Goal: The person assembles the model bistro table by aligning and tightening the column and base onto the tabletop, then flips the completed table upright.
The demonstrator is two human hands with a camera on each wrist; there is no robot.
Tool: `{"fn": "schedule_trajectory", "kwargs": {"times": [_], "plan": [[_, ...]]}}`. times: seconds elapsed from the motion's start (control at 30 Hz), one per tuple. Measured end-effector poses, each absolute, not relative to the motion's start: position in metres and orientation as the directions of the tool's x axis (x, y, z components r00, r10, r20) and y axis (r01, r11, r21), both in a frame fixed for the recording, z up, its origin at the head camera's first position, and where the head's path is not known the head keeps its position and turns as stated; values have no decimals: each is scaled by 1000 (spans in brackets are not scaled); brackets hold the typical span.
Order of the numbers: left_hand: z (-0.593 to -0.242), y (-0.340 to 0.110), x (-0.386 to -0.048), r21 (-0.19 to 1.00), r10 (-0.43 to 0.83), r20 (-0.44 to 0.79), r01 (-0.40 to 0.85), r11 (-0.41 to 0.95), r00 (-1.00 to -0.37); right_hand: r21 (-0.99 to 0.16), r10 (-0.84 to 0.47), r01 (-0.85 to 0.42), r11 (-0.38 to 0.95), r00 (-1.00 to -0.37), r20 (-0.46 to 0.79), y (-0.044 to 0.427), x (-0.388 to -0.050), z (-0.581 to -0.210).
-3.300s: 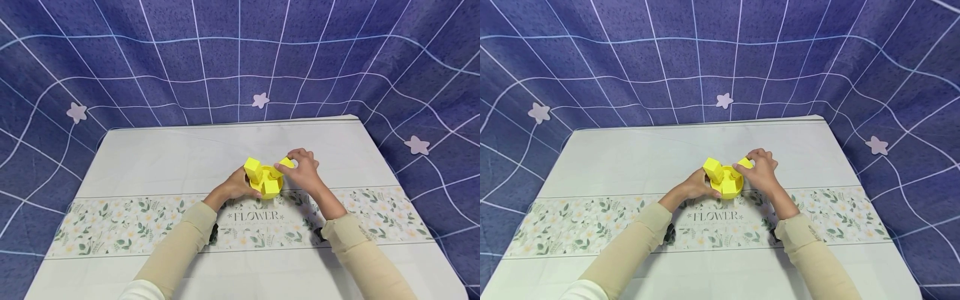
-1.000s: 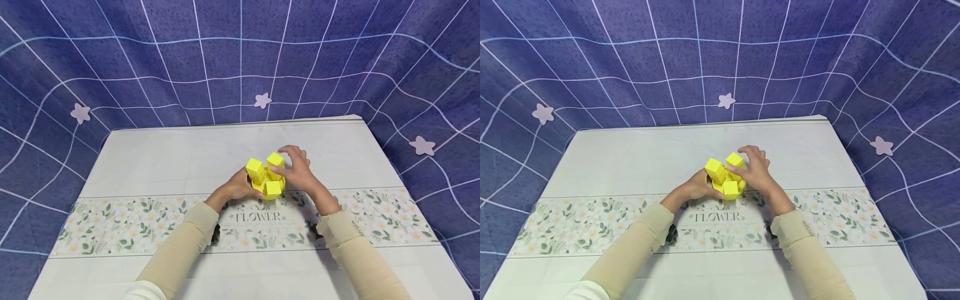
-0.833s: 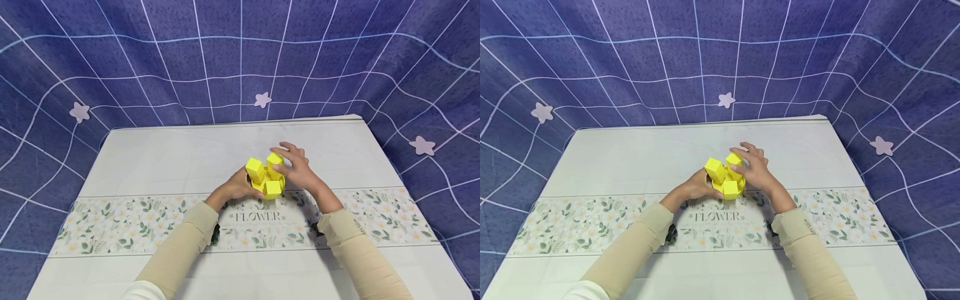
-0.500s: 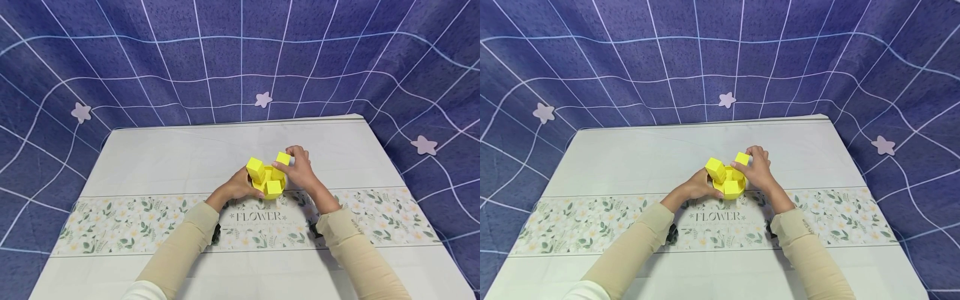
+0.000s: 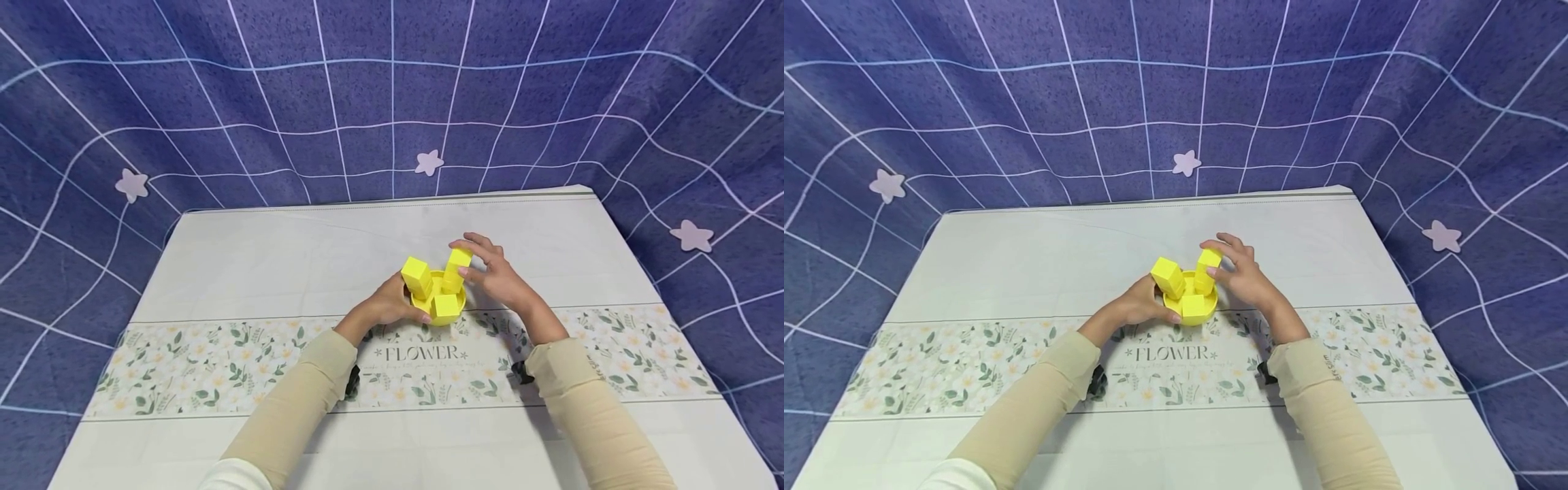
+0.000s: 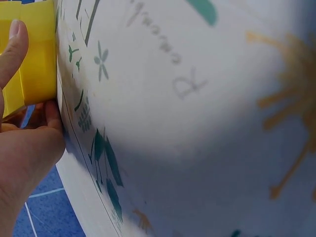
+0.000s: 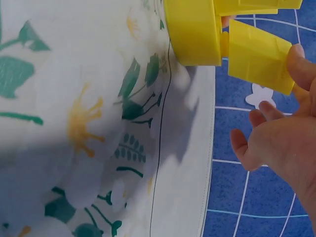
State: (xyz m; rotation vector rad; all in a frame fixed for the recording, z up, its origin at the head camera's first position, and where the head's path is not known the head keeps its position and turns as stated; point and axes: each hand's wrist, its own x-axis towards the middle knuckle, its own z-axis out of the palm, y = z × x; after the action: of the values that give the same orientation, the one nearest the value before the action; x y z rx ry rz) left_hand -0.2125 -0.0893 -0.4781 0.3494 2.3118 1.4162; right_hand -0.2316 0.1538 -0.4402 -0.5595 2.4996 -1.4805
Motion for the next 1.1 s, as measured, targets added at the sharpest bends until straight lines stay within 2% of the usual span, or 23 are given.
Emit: {"fn": "schedule_trajectory", "kwargs": {"times": [0.17, 0.4, 0.53, 0.7, 0.8, 0.93, 1.1], "plan": [[-477, -89, -212, 894, 419, -206, 4, 448, -884, -874, -308, -179, 451, -951, 36, 150, -232, -444], [-478, -90, -211, 875, 396, -215, 4, 484, -893, -835, -233, -188, 517, -970, 74, 144, -222, -446], [-479, -90, -211, 869, 387, -219, 2, 496, -896, -831, -304, -218, 511, -951, 63, 151, -220, -443], [-477, -91, -211, 859, 377, -231, -6, 511, -897, -822, -477, -314, 475, -877, 59, 167, -222, -437], [-477, -90, -211, 862, 382, -232, -6, 507, -894, -819, -524, -334, 467, -850, 48, 172, -225, -435], [-477, -89, -211, 869, 392, -230, -6, 496, -891, -817, -510, -332, 471, -859, 55, 171, -227, -436], [-478, -88, -211, 865, 386, -236, -12, 502, -892, -823, -429, -284, 492, -901, 54, 160, -223, -440]]}}
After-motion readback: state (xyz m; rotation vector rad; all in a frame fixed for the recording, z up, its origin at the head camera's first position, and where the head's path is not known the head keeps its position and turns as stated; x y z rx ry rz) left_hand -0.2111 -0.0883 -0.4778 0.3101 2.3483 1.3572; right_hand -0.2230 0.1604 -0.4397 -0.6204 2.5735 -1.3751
